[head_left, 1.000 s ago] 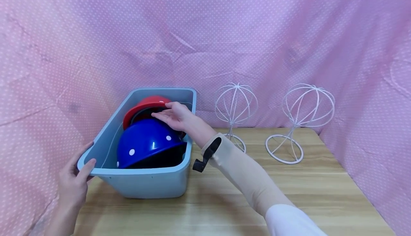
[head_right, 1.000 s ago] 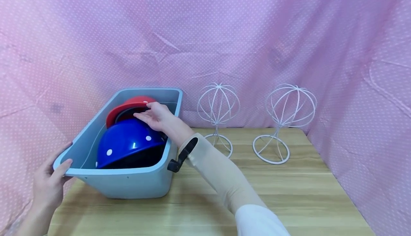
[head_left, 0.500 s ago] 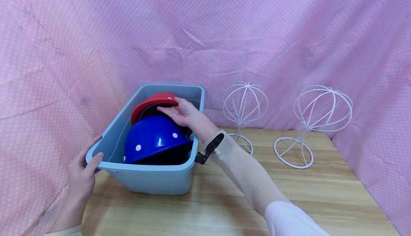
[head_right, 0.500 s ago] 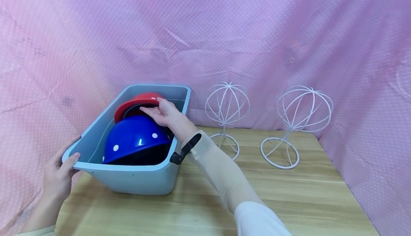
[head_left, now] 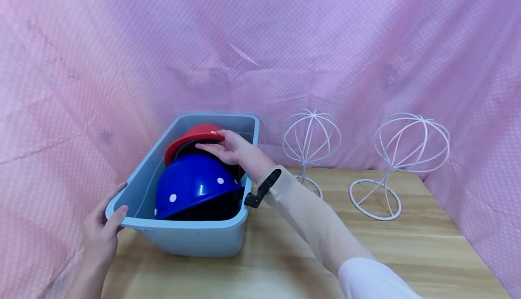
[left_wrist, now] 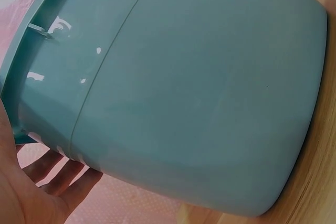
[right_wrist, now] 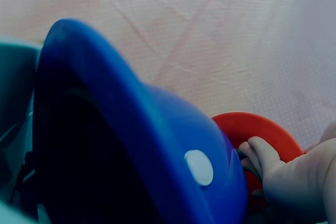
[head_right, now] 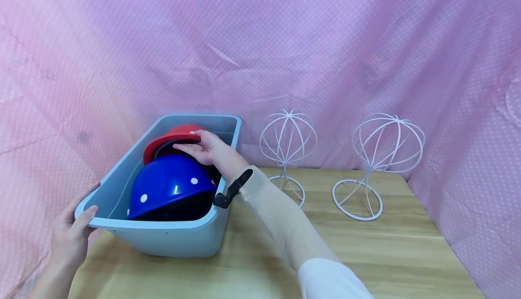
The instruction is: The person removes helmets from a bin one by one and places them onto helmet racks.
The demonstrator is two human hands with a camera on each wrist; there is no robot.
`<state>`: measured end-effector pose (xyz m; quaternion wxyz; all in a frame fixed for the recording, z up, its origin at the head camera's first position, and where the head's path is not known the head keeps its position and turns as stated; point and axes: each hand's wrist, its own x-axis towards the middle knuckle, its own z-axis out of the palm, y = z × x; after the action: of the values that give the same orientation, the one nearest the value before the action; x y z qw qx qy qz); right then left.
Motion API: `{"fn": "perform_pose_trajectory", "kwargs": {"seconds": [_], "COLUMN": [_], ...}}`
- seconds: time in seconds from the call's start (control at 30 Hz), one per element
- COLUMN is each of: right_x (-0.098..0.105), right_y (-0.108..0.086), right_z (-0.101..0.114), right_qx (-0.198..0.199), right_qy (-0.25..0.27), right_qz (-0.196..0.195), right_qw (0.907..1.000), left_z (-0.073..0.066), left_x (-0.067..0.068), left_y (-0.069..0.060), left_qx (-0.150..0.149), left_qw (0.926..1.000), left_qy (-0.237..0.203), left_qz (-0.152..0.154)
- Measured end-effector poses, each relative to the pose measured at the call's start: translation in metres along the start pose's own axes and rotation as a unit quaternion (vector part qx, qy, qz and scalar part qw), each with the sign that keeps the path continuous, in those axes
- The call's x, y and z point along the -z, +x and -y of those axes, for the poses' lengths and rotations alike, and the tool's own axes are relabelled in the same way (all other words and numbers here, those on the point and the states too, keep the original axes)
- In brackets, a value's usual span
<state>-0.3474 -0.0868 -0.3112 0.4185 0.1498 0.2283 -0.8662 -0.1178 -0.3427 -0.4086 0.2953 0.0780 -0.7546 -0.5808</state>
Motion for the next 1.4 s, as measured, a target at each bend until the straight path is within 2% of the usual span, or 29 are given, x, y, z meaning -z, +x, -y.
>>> {"fn": "perform_pose_trajectory", "kwargs": {"seconds": [0.13, 0.3, 0.47, 0.63, 0.77, 0.93, 1.07, 1.23, 1.4], "right_x": [0.005, 0.005, 0.002, -0.005, -0.003, 0.008, 0.013, 0.018, 0.021], "right_y": [-0.002, -0.005, -0.018, -0.042, -0.058, -0.068, -0.073, -0.086, -0.106], "right_z": [-0.002, -0.002, -0.006, -0.009, -0.010, -0.011, -0.011, -0.007, 0.001], "right_qx": [0.000, 0.007, 0.023, 0.075, 0.105, 0.104, 0.104, 0.118, 0.159], "right_qy": [0.004, 0.005, -0.030, -0.065, -0.077, -0.126, -0.144, -0.184, -0.251], "right_qz": [0.009, 0.024, 0.027, 0.065, 0.084, 0.108, 0.136, 0.165, 0.199], "right_qw": [1.0000, 0.9997, 0.9989, 0.9930, 0.9879, 0.9807, 0.9747, 0.9617, 0.9339], "left_z": [0.002, 0.001, 0.001, 0.000, 0.001, 0.002, 0.002, 0.002, 0.002], "left_x": [0.000, -0.003, -0.005, -0.007, -0.006, -0.008, -0.009, -0.007, -0.003], "left_y": [-0.003, -0.001, 0.000, 0.003, 0.006, 0.003, 0.002, 0.004, 0.007], "left_qx": [0.009, 0.010, 0.010, 0.018, 0.015, 0.026, 0.030, 0.008, -0.018], "left_qw": [0.9999, 0.9994, 0.9999, 0.9987, 0.9985, 0.9982, 0.9981, 0.9979, 0.9955], "left_qy": [0.005, 0.028, -0.002, -0.044, -0.052, -0.053, -0.052, -0.064, -0.093], "left_qz": [-0.010, -0.016, -0.014, -0.017, -0.008, -0.008, -0.011, -0.011, 0.009]}}
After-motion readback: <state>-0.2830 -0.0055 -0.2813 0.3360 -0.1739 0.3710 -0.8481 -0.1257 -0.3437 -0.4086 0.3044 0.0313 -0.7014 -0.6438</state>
